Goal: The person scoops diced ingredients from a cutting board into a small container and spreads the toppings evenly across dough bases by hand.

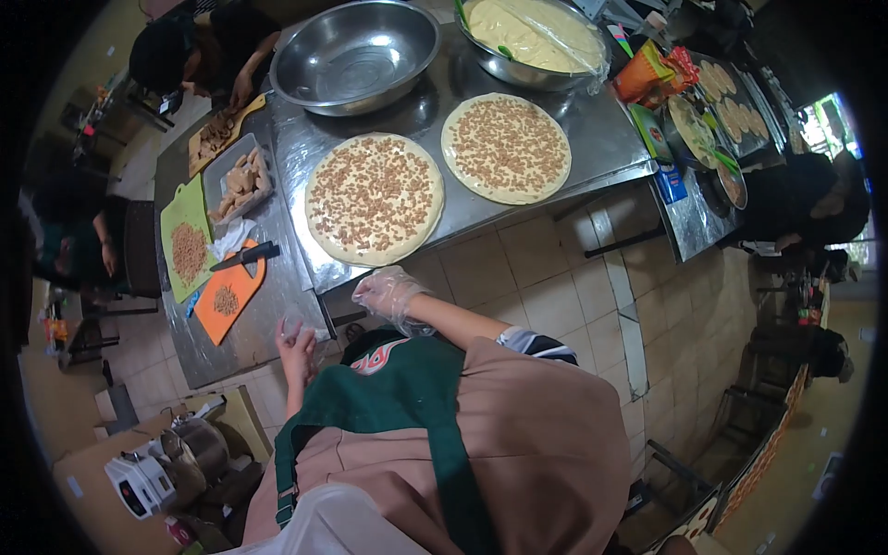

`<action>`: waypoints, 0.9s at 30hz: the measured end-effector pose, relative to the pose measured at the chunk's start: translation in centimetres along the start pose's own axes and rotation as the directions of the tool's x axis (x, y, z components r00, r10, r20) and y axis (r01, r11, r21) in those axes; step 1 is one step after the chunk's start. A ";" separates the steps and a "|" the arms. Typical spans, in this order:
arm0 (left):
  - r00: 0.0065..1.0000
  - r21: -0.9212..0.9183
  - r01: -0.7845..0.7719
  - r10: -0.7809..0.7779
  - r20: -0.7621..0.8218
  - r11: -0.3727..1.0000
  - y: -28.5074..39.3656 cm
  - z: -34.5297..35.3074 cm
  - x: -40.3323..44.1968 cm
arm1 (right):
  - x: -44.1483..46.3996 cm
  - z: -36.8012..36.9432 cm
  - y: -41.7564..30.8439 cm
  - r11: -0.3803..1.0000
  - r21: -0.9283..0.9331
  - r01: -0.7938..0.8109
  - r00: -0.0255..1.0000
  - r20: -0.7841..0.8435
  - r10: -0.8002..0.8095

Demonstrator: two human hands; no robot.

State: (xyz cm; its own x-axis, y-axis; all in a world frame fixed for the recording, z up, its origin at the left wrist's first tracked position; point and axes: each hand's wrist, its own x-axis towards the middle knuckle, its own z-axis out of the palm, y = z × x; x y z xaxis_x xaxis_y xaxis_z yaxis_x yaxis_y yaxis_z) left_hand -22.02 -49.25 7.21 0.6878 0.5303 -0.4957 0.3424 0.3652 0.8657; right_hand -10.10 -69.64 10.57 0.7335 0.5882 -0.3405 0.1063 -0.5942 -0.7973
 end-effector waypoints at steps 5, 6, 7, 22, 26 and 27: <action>0.974 -0.099 0.055 -0.075 -0.213 0.994 1.6 -5.6 3.1 | 4.1 3.5 -2.1 0.997 0.046 0.056 0.992 0.115 -0.060; 0.966 -0.129 0.065 -0.095 -0.242 0.989 1.9 -7.2 3.9 | 5.0 4.2 -2.9 0.995 0.040 0.094 0.984 0.147 -0.099; 0.962 -0.131 0.068 -0.100 -0.256 0.989 2.2 -8.9 4.9 | 5.8 5.0 -3.8 0.991 0.034 0.131 0.975 0.178 -0.135; 0.940 0.246 -0.182 0.242 -0.241 0.952 7.8 -19.8 22.3 | 14.6 13.8 -12.5 0.996 -0.075 -0.044 0.949 0.309 0.065; 0.943 0.298 -0.225 0.284 -0.172 0.928 9.2 -18.8 25.9 | 15.2 14.1 -13.5 0.988 -0.137 -0.065 0.956 0.274 0.101; 0.957 0.298 -0.205 0.255 -0.139 0.932 9.7 -18.0 26.1 | 15.4 14.3 -13.4 0.989 -0.140 -0.048 0.966 0.247 0.081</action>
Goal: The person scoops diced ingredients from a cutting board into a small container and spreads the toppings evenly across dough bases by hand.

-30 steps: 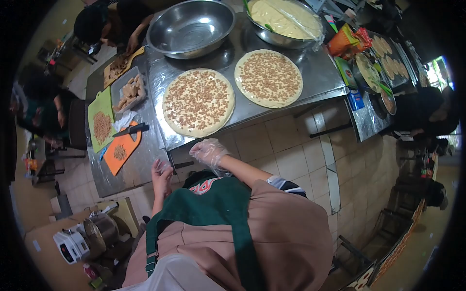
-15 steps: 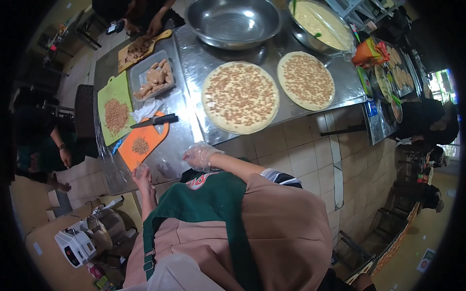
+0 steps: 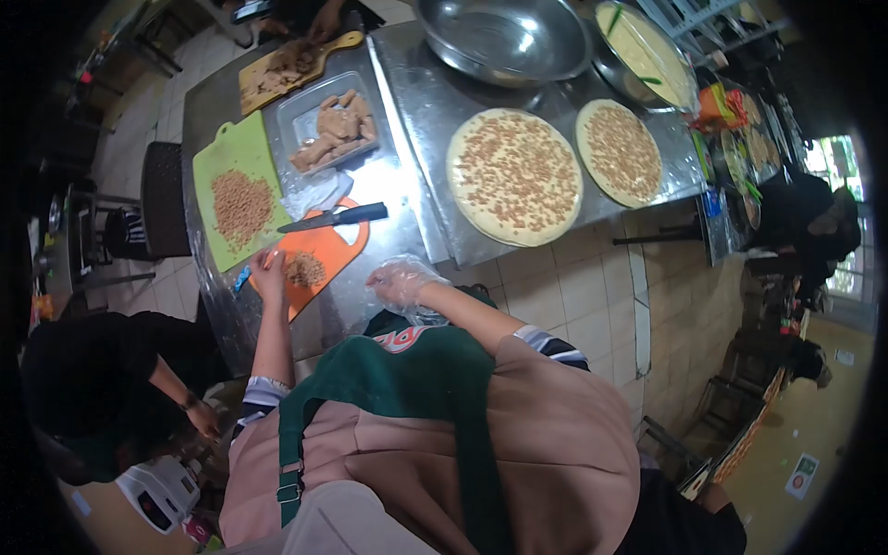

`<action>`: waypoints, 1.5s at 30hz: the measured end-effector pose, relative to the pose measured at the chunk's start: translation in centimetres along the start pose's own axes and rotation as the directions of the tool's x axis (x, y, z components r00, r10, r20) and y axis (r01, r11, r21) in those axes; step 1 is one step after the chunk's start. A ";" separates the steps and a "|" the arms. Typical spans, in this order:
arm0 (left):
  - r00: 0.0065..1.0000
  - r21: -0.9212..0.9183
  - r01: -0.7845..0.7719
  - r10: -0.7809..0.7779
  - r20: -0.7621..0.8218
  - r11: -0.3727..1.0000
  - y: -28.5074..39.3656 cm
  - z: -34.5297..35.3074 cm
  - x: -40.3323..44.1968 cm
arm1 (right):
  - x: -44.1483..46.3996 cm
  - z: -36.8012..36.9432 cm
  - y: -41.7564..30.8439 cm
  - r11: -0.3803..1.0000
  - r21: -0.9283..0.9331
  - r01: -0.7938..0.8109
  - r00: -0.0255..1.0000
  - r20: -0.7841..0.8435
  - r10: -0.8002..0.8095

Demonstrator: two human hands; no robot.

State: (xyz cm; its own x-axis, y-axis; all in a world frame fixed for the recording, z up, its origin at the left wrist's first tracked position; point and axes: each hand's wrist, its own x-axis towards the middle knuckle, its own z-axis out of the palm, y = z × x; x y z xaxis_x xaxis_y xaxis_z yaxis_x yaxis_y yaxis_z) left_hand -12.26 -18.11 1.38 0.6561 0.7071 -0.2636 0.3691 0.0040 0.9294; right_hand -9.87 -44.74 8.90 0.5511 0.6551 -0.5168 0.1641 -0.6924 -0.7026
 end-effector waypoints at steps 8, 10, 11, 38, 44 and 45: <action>0.995 -0.097 0.043 -0.034 0.091 0.994 0.7 0.4 -0.1 | 4.4 -0.9 -1.3 0.997 0.068 0.038 0.998 -0.050 -0.035; 0.997 0.018 -0.051 0.050 0.051 0.999 0.4 -0.7 -0.9 | 7.1 -1.5 -2.4 0.998 0.028 0.057 0.997 -0.050 -0.055; 0.998 0.013 -0.049 0.049 0.031 0.999 0.2 -1.5 -1.1 | 8.6 -1.9 -2.9 0.998 -0.003 0.055 0.996 -0.072 -0.055; 0.995 0.048 0.050 -0.045 -0.092 0.998 -4.0 -7.4 -0.1 | 33.5 0.7 -10.5 0.959 -0.252 0.128 0.956 -0.225 -0.186; 0.995 -0.059 0.097 -0.094 0.042 0.994 1.0 -5.1 3.5 | 35.3 0.1 -7.9 0.540 0.827 0.156 0.969 -0.023 -0.245; 0.991 -0.097 0.125 -0.120 0.053 0.987 1.3 -5.0 3.8 | 35.0 -0.6 -8.2 0.462 0.878 0.123 0.923 0.069 -0.378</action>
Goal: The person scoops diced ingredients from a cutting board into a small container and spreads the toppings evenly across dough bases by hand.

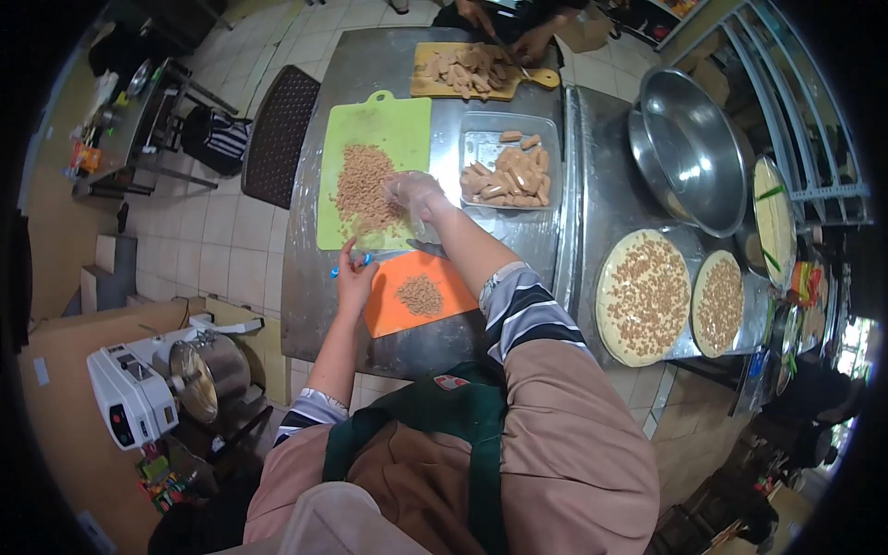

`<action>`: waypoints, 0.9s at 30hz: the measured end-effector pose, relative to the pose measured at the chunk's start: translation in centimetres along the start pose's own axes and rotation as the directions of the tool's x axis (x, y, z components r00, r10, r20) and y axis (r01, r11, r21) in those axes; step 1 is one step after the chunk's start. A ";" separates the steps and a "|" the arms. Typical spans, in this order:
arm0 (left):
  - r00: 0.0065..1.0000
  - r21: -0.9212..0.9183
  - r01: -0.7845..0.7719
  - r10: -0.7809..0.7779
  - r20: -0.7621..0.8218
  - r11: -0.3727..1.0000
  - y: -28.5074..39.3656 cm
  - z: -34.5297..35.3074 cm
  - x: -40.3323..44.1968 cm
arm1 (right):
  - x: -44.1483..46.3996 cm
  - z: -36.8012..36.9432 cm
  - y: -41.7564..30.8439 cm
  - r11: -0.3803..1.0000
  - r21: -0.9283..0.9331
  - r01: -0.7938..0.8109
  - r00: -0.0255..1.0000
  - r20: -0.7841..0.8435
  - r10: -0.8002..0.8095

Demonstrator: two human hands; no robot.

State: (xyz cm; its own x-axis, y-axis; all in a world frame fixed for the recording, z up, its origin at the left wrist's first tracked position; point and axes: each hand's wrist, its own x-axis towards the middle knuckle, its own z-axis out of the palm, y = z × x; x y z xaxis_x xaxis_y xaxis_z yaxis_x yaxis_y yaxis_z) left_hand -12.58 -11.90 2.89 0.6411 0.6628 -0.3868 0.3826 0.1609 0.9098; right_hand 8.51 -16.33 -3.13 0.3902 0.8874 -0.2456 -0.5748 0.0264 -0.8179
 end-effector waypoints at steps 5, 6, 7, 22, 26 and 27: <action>0.999 0.025 -0.022 0.023 -0.049 0.999 -3.8 -1.5 -0.5 | -2.7 0.9 0.3 0.808 -0.311 0.501 0.854 0.022 -0.521; 0.996 -0.037 -0.056 0.053 -0.068 0.998 -5.5 -2.0 -0.9 | -4.4 2.2 -2.1 0.966 0.076 0.246 0.961 -0.152 -0.233; 0.995 -0.011 -0.042 0.041 -0.096 0.999 -5.4 -2.2 -2.1 | -6.7 4.1 -5.1 0.871 0.491 0.003 0.977 -0.189 0.103; 0.545 0.634 0.215 0.447 -0.709 0.743 -16.8 -11.3 -15.0 | -35.6 -7.6 -10.2 0.963 0.156 0.220 0.830 -0.549 -0.101; 0.697 0.469 0.592 -0.124 -0.706 0.656 -24.9 -18.1 -15.6 | -42.9 -11.5 -13.5 0.997 0.055 0.049 0.719 -0.695 0.004; 0.721 0.293 0.684 -0.560 -0.407 0.668 -27.3 -16.1 -15.0 | -43.7 -14.2 -13.3 0.982 -0.129 -0.134 0.674 -0.739 -0.005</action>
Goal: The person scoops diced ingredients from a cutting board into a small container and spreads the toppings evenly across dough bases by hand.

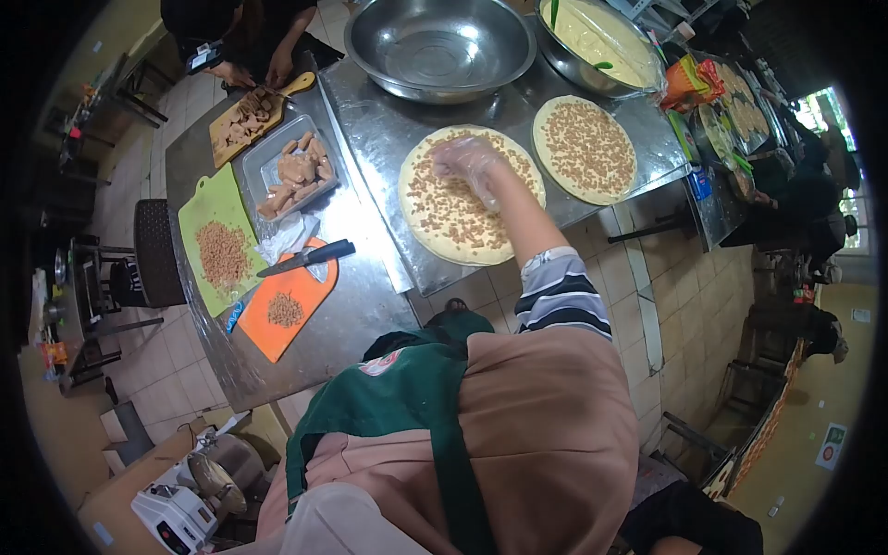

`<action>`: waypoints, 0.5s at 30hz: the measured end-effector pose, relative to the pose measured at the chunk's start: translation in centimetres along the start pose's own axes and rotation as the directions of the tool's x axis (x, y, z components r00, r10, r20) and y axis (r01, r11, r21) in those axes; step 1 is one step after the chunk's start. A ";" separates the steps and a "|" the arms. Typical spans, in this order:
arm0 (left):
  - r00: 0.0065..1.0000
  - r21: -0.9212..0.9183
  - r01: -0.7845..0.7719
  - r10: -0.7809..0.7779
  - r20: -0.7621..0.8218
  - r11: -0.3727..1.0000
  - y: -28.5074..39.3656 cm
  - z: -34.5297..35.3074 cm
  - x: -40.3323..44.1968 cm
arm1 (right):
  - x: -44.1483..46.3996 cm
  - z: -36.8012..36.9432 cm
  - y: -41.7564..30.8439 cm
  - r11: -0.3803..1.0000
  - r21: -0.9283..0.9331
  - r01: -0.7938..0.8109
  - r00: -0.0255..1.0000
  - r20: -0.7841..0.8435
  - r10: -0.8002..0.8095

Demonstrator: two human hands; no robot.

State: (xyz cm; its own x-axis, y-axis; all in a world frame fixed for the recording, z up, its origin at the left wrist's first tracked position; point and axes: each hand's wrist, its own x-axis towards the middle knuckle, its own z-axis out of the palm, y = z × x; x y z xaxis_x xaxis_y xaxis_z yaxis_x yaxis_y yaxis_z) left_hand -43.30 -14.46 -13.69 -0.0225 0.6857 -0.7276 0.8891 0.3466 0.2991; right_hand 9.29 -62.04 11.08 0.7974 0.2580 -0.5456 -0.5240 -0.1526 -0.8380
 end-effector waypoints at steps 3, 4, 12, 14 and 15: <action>0.606 0.630 -0.747 0.608 0.514 0.212 -1.3 2.6 -4.2 | 2.6 -3.3 1.9 0.791 -0.607 0.080 0.991 -0.036 -0.128; 0.777 0.462 -0.628 0.479 0.408 0.626 -1.2 4.3 -5.8 | 2.8 -3.8 2.3 0.486 -0.864 0.134 0.974 0.025 -0.225; 0.707 -0.149 -0.501 0.503 0.498 0.852 0.1 10.6 -8.0 | 2.1 -2.1 1.0 0.482 -0.876 -0.010 0.980 -0.103 -0.169; 0.740 0.131 -0.598 0.482 0.469 0.791 2.7 9.7 -14.7 | 3.7 -3.2 1.7 0.618 -0.786 0.009 0.995 -0.051 -0.080; 0.742 0.130 -0.597 0.483 0.466 0.792 2.4 9.7 -14.7 | 3.4 -3.3 1.3 0.617 -0.786 0.013 0.996 -0.047 -0.082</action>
State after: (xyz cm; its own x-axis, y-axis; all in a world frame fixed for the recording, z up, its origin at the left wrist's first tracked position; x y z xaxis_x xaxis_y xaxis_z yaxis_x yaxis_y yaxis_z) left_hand -36.39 -29.94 -8.32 0.6253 0.3779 -0.6827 0.7768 -0.2183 0.5907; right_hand 12.31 -64.51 8.06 0.8508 0.2242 -0.4753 -0.0774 -0.8411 -0.5353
